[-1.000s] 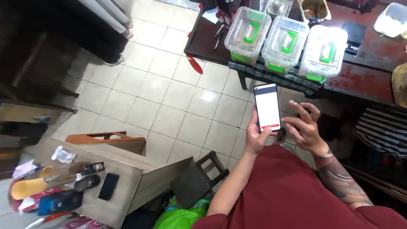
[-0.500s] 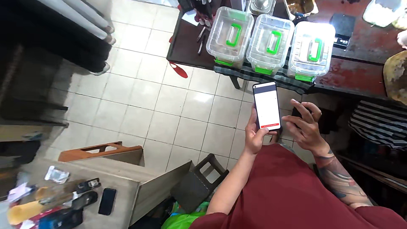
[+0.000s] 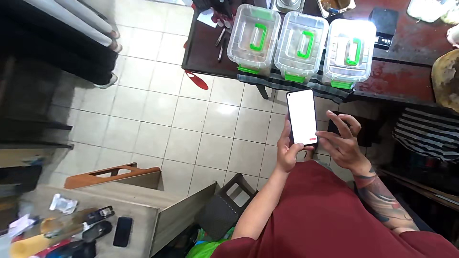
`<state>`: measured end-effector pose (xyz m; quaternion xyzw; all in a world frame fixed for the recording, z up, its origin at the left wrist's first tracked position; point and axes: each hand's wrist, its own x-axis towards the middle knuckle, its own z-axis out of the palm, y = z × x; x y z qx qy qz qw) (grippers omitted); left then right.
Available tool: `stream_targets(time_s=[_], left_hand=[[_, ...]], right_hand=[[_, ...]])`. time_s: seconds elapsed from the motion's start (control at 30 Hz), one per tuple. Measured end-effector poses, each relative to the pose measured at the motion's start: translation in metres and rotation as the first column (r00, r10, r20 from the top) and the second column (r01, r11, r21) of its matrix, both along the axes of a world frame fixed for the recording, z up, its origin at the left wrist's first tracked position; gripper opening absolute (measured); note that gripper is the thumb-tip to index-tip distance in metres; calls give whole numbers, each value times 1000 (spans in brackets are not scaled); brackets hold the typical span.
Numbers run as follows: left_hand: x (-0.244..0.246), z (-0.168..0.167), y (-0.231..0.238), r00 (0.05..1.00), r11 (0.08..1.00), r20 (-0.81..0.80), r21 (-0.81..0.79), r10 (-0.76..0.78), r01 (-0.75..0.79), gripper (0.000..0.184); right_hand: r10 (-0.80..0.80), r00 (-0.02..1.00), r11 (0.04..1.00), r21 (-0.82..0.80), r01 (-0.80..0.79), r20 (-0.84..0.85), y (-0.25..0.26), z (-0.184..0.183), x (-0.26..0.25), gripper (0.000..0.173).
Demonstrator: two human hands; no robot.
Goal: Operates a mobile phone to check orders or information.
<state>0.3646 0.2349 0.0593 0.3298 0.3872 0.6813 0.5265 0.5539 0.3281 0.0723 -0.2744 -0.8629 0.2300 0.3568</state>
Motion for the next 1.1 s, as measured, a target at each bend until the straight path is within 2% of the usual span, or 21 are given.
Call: stream_targets(time_s=[0.27,0.53,0.8,1.1], left_hand=[[-13,0,-12,999,1000,21,2,31,-31,81],[-24,5,-28,996,999,68,4,52,-52,77],[-34,4,-41,997,999,72,14,35,-37,75],[-36,4,-50,1000,1000,17,27,13,-13,77]], right_hand=[[105,994,993,51,-105,-3,-8,1,-17,19],[132,991,990,44,-133,23,-19,2,-30,20],[76,997,996,39,-77,28,-22,10,-44,26],[41,987,998,38,-48,158,-20,24,-63,39]])
